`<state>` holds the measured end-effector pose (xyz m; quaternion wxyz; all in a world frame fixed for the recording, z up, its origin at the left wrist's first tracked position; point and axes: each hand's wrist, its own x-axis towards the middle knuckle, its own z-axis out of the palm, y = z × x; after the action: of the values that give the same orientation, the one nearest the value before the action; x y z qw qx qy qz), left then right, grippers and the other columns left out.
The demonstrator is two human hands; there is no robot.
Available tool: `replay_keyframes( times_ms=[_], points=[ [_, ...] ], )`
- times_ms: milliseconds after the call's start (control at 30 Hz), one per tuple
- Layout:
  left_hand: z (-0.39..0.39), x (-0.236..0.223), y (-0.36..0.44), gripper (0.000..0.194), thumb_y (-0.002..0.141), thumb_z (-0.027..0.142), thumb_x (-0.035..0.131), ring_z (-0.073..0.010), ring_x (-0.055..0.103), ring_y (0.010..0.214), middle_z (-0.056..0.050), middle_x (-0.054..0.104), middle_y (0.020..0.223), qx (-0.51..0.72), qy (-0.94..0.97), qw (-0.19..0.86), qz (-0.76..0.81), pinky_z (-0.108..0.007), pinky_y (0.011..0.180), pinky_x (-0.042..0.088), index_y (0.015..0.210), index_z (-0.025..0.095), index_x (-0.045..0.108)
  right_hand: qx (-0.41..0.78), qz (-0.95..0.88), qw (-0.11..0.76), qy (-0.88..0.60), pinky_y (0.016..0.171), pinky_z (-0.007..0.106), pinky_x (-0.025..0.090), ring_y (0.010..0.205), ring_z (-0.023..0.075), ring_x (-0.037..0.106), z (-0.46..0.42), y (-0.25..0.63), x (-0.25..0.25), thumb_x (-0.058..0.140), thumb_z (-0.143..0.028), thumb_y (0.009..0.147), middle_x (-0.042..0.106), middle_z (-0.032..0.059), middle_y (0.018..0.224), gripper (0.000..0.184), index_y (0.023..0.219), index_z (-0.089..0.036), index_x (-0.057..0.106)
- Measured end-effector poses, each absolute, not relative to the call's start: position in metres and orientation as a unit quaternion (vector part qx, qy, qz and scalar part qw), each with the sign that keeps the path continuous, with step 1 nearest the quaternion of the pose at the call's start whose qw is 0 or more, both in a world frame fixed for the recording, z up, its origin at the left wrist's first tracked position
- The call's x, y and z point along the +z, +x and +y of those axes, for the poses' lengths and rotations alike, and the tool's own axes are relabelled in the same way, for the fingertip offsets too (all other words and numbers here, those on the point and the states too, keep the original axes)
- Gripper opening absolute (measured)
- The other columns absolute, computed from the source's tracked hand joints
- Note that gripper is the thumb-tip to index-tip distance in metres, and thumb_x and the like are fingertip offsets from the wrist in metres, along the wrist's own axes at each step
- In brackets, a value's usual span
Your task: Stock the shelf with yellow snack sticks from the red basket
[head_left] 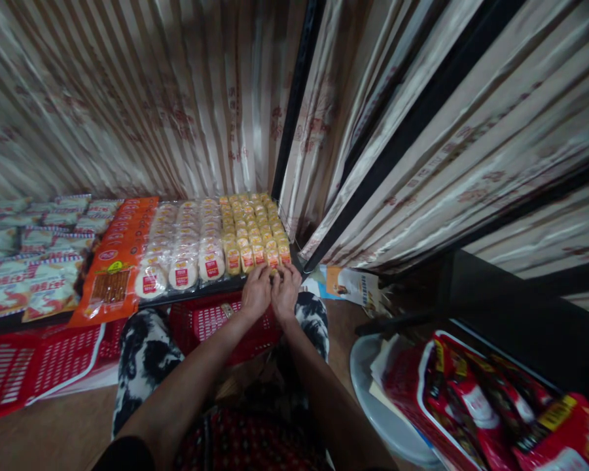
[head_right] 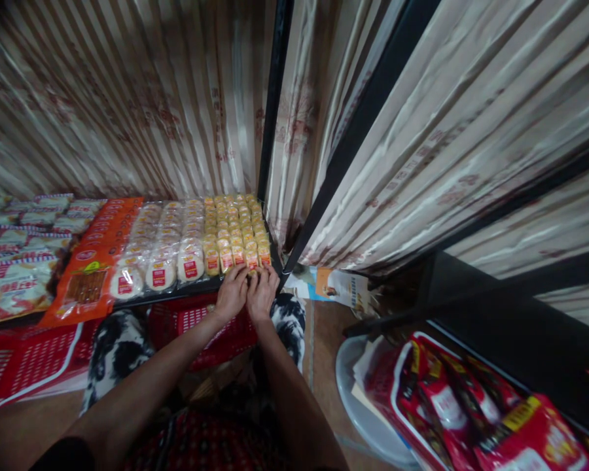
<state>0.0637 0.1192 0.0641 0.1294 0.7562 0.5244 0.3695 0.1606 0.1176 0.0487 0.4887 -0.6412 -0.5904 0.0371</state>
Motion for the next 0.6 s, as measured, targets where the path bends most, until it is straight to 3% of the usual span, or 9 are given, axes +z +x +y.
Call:
replay_keyframes(
  times_ms=[133,333,600],
  points=[
    [0.121,0.054,0.063,0.038,0.088,0.013,0.038,-0.0228,0.047,0.123,-0.016,0.052,0.127,0.351,0.778,0.091,0.513,-0.04,0.104,0.042,0.122,0.012,0.053,0.03,-0.584,0.507,-0.634,0.103,0.045,0.035,0.122,0.0212,0.042,0.12,0.165,0.053,0.03,-0.03,0.094,0.049,0.0146,0.126,0.033,0.103,-0.015,0.057],
    [0.122,0.046,0.061,0.041,0.088,0.013,0.039,-0.0228,0.046,0.124,-0.015,0.052,0.13,0.312,0.804,0.029,0.505,-0.04,0.101,0.044,0.128,0.016,0.047,0.056,-0.587,0.476,-0.653,0.111,0.047,0.025,0.137,0.0208,0.026,0.142,0.167,0.057,0.021,-0.035,0.095,0.035,0.0164,0.145,0.049,0.134,-0.012,0.039],
    [0.133,0.05,0.053,0.04,0.09,0.017,0.041,-0.0239,0.025,0.139,-0.014,0.046,0.14,0.32,0.828,-0.037,0.458,-0.048,0.111,0.033,0.13,0.016,0.046,0.068,-0.6,0.448,-0.66,0.112,0.047,0.024,0.14,0.0209,0.022,0.172,0.174,0.056,0.019,-0.039,0.095,0.029,0.0163,0.149,0.056,0.143,-0.01,0.027]
  ],
)
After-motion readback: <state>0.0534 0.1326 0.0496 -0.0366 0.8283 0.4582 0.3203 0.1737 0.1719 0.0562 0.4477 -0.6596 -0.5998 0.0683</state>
